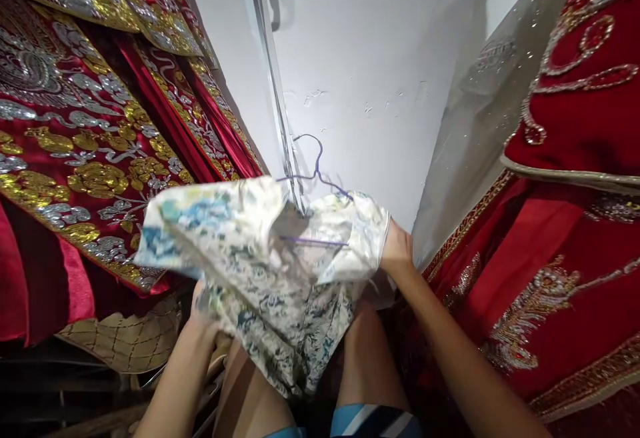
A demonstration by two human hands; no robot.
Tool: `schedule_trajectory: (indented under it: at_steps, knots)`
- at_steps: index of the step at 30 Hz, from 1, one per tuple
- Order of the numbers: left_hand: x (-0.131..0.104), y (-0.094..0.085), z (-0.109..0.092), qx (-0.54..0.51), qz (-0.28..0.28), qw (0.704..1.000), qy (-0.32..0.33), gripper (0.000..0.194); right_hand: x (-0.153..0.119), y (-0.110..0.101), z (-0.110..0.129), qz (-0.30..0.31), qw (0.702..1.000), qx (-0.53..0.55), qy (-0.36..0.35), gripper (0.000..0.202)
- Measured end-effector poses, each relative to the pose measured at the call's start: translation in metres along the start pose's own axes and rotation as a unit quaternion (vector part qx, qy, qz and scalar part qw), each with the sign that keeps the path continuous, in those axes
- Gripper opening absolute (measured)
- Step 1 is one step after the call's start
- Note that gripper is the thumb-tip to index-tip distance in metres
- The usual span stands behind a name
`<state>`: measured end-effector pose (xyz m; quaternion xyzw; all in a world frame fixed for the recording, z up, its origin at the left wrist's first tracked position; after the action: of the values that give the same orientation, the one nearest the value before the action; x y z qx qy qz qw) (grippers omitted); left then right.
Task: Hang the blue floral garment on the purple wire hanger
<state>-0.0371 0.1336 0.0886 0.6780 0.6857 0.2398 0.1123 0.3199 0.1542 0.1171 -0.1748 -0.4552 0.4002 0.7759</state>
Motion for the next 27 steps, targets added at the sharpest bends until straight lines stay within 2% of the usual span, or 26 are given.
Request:
schedule_trajectory:
  at_steps: [2,4,7,9,11,13,14,15,17,18,20,22,24,27]
  knots:
    - [-0.010,-0.010,0.015,-0.006,-0.027,0.999,-0.024,0.062,0.019,-0.013,0.016,-0.016,0.999,-0.035,-0.022,0.031]
    - [-0.019,-0.014,0.034,0.014,-0.055,0.997,-0.048,0.068,0.031,-0.022,0.043,-0.027,0.996,-0.045,-0.067,0.029]
    - [-0.032,-0.013,0.057,0.114,-0.070,0.990,-0.039,0.069,0.032,-0.028,0.076,-0.022,0.991,-0.030,-0.125,0.031]
    - [-0.042,-0.012,0.070,0.170,-0.072,0.982,-0.027,0.073,0.022,-0.031,0.084,-0.010,0.987,-0.005,-0.161,0.044]
    - [-0.053,-0.013,0.084,0.184,-0.068,0.980,-0.039,0.076,0.004,-0.032,0.082,0.009,0.981,0.036,-0.189,0.060]
    - [-0.065,-0.013,0.100,0.168,-0.051,0.982,-0.074,0.080,-0.025,-0.026,0.079,0.068,0.970,0.107,-0.206,0.060]
    - [-0.070,-0.013,0.106,0.157,-0.040,0.983,-0.089,0.084,-0.044,-0.018,0.078,0.124,0.959,0.153,-0.206,0.052]
    - [-0.074,-0.011,0.110,0.147,-0.029,0.983,-0.102,0.087,-0.065,-0.008,0.080,0.188,0.939,0.208,-0.200,0.040]
    - [-0.081,-0.008,0.114,0.143,-0.009,0.982,-0.122,0.091,-0.114,0.020,0.084,0.341,0.880,0.298,-0.143,0.023]
    - [-0.082,-0.006,0.114,0.150,-0.004,0.981,-0.123,0.092,-0.132,0.030,0.085,0.346,0.876,0.320,-0.098,0.020]
    - [-0.084,-0.004,0.108,0.176,-0.002,0.978,-0.115,0.092,-0.156,0.042,0.082,0.269,0.899,0.345,-0.005,0.020]
    - [-0.086,-0.003,0.102,0.205,-0.001,0.973,-0.107,0.091,-0.168,0.048,0.082,0.214,0.903,0.366,0.065,0.024]
    - [-0.089,-0.003,0.099,0.229,0.010,0.966,-0.119,0.089,-0.171,0.050,0.089,0.240,0.890,0.377,0.086,0.028]
    - [-0.093,-0.007,0.096,0.255,0.022,0.957,-0.137,0.083,-0.164,0.045,0.099,0.291,0.888,0.352,0.055,0.037]
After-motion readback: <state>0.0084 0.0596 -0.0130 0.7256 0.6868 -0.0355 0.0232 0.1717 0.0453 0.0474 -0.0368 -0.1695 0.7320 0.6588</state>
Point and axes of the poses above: each hand's wrist, its own x-axis towards the middle knuckle, its own y-axis out of the palm, z = x × y, the point moved 6 cm from there along x, towards the middle knuckle, and after that the axes turned 2 degrees about -x, right-handed, at the moved point
